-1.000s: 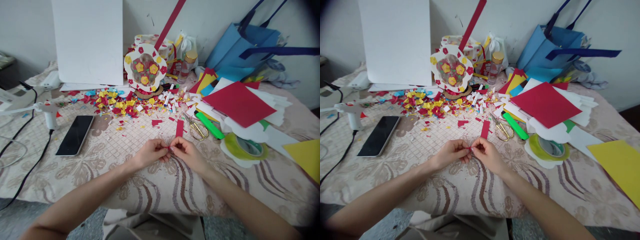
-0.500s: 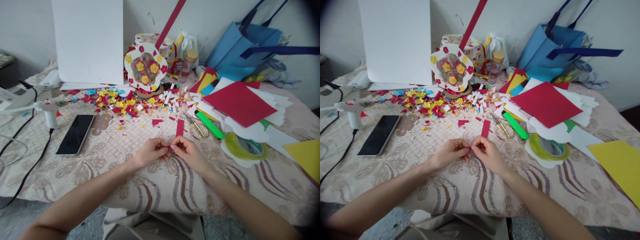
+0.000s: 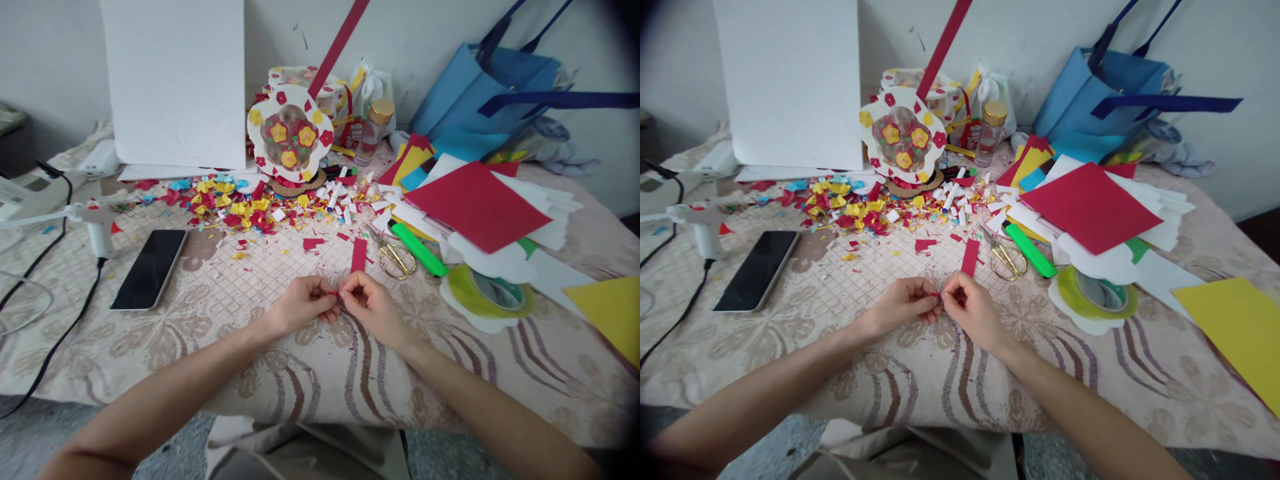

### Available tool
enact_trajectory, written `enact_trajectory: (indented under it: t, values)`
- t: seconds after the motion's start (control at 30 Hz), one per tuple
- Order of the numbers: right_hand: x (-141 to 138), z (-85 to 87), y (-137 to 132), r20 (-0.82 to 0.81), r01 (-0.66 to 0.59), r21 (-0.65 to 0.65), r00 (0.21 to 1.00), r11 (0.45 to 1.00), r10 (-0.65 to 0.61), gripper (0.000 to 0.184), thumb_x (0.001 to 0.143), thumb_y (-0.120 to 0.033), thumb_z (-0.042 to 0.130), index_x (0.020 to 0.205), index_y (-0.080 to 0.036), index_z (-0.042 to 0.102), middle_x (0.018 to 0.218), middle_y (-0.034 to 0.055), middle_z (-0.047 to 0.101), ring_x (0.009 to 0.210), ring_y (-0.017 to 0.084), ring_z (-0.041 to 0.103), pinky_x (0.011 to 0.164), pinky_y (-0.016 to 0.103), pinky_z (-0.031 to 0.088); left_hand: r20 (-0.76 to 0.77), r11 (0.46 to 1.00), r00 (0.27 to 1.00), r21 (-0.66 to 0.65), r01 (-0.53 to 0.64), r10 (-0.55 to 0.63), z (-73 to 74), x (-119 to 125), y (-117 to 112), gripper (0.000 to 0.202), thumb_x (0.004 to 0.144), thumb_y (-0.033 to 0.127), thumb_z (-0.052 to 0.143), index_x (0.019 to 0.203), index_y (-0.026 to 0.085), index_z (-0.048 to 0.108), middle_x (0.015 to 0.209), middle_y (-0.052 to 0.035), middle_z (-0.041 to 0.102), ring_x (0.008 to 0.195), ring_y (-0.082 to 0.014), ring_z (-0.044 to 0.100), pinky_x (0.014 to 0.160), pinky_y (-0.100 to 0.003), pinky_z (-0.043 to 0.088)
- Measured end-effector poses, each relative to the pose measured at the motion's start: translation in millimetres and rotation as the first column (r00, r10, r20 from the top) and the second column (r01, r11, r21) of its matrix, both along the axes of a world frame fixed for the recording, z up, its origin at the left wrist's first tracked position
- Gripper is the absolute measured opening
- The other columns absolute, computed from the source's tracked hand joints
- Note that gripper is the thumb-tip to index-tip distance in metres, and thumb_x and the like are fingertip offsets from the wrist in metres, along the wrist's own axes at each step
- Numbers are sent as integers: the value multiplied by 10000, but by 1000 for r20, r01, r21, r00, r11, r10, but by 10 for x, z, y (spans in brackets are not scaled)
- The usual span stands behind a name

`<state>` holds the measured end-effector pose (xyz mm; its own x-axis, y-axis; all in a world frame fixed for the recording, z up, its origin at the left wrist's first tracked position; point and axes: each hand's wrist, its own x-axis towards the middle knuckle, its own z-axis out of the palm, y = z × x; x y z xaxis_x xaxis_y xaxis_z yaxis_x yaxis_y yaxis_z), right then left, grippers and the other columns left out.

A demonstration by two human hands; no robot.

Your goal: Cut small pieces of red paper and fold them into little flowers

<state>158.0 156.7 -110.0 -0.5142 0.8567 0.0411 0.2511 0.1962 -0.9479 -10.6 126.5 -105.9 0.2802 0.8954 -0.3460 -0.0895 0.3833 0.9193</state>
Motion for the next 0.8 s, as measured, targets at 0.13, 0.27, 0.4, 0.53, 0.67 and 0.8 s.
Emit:
enact_trajectory:
  t: [0.13, 0.27, 0.4, 0.53, 0.67, 0.8]
  values:
    - [-7, -17, 4, -4, 10, -26, 1000, 1000, -10, 76, 837, -184, 512, 772, -203, 478, 751, -8, 541, 677, 129, 541, 625, 264, 446, -46, 998, 999, 55, -23, 25, -33, 5, -2, 98, 759, 212, 595, 749, 130, 543, 649, -19, 652, 530, -97, 613, 518, -217, 503]
    - [14, -1, 35, -53, -35, -152, 998, 988, 27, 105, 866, -295, 524, 918, -207, 501, 806, 9, 574, 722, 141, 576, 649, 273, 469, -70, 997, 997, 76, -28, 33, -8, -5, 2, 84, 767, 197, 574, 740, 133, 528, 637, -13, 643, 518, -90, 603, 514, -215, 502]
    - [40, 39, 42, -17, -99, -163, 995, 982, 97, 153, 881, -341, 513, 836, -195, 524, 739, 0, 557, 675, 131, 547, 600, 254, 437, -78, 995, 997, 97, -11, 19, 20, -5, -8, 73, 766, 194, 572, 755, 131, 536, 644, -15, 643, 533, -91, 603, 525, -215, 502]
    - [44, 57, 30, 2, -89, -128, 996, 988, 90, 190, 894, -332, 492, 765, -194, 508, 672, -18, 515, 619, 116, 503, 547, 239, 393, -83, 992, 996, 123, -2, 12, 13, -3, -14, 84, 772, 210, 569, 764, 133, 537, 644, -13, 640, 527, -88, 594, 520, -214, 493]
    - [40, 68, 39, -38, -127, -255, 992, 959, 121, 190, 892, -357, 482, 798, -197, 525, 665, -15, 551, 554, 109, 492, 482, 231, 373, -96, 996, 995, 89, 4, 4, 20, -36, 14, 103, 767, 219, 581, 746, 130, 534, 651, -15, 638, 525, -86, 587, 527, -216, 489]
    - [33, 83, 35, -21, -110, -277, 994, 955, 108, 146, 873, -308, 506, 783, -194, 523, 674, -13, 568, 547, 106, 513, 492, 230, 387, -86, 996, 995, 66, 59, -54, 35, -78, 39, 162, 772, 280, 602, 767, 126, 553, 686, -30, 649, 549, -95, 597, 549, -229, 495]
